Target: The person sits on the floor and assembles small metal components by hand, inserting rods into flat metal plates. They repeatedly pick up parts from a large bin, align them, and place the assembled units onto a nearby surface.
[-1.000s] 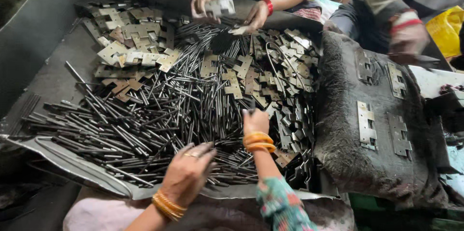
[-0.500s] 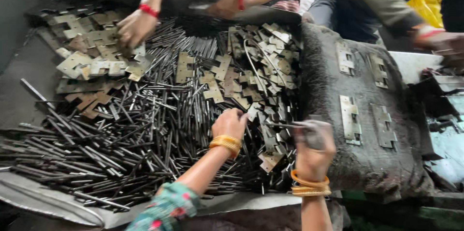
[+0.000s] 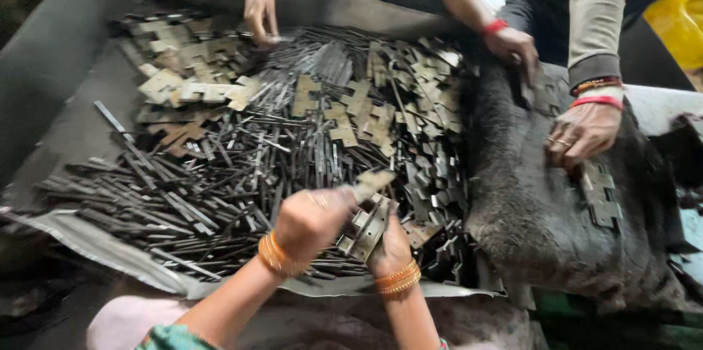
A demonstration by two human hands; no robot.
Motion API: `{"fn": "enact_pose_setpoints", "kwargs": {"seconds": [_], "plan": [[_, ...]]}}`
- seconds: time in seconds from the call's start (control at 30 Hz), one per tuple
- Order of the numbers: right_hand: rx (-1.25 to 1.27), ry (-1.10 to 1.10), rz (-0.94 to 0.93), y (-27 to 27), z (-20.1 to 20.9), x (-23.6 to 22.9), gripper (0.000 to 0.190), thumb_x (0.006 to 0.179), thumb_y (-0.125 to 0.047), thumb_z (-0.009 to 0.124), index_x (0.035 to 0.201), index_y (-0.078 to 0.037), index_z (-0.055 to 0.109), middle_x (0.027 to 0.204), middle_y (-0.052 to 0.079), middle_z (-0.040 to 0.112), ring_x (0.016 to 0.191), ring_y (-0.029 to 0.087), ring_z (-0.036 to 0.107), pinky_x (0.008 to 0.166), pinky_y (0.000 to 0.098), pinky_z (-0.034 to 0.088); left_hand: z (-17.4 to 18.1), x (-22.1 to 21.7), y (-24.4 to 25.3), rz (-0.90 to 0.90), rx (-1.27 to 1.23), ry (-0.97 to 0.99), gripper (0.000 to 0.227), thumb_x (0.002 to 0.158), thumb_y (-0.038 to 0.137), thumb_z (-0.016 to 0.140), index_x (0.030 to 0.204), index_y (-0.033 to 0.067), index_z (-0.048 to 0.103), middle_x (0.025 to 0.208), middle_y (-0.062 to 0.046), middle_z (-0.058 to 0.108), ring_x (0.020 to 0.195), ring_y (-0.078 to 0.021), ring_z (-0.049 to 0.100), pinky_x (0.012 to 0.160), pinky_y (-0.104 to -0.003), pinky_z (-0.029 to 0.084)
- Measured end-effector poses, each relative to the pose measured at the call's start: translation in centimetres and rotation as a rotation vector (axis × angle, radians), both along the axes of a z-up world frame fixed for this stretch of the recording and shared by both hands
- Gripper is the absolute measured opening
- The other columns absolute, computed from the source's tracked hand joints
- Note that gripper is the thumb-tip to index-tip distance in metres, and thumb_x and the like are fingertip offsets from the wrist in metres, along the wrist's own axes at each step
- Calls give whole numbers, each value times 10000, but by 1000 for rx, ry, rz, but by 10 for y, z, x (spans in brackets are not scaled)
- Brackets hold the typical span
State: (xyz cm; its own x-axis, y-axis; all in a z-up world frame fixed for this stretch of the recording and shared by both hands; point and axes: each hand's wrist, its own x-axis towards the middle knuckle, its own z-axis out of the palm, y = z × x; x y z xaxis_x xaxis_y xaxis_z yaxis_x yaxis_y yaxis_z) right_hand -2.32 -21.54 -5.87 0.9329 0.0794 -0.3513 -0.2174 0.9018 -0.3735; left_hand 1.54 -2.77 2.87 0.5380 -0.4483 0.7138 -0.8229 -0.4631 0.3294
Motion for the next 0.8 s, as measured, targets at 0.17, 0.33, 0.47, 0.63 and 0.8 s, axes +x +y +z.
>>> {"fn": "enact_pose_setpoints", "kwargs": {"seconds": [0.17, 0.33, 0.47, 0.63, 0.8], "plan": [[69, -125, 116, 25, 9, -1, 754, 885, -578, 564, 1249, 82, 576, 1148, 277, 722, 978, 364, 713, 861, 445, 604, 12, -56, 36, -99, 206, -218, 248, 902, 165, 627, 1087, 18, 702, 1142, -151, 754, 1038, -271, 739, 906, -414, 566], [-312, -40, 63, 42, -8, 2, 430, 977, -78, 622, 1356, 110, 542, 1174, 167, 726, 989, 266, 700, 856, 396, 587, -14, -62, 32, 143, -151, 301, 333, 898, 158, 687, 1155, -52, 681, 1108, -212, 722, 1010, -398, 687, 879, -462, 536], [-411, -131, 60, 83, -2, 21, 434, 826, -51, 613, 1247, 25, 544, 1218, 167, 796, 848, 254, 707, 752, 372, 596, -30, -35, 50, 169, -574, 1274, 309, 887, 185, 708, 1160, 43, 678, 1000, -155, 737, 944, -364, 730, 842, -439, 562], [-1406, -493, 262, 105, 60, 48, 436, 862, -107, 782, 1244, -42, 580, 1088, 143, 709, 950, 248, 693, 831, 364, 547, -38, 10, 110, 148, 81, 920, 273, 919, 247, 677, 1139, 92, 724, 996, -144, 751, 952, -339, 700, 820, -442, 532], [-2023, -473, 855, 71, 62, 61, 389, 783, -180, 841, 1148, -97, 736, 921, 97, 793, 833, 267, 756, 775, 377, 556, -44, 90, 140, -302, 343, 946, 311, 889, 323, 699, 1098, 98, 748, 1010, -110, 767, 933, -297, 734, 846, -427, 568]]}}
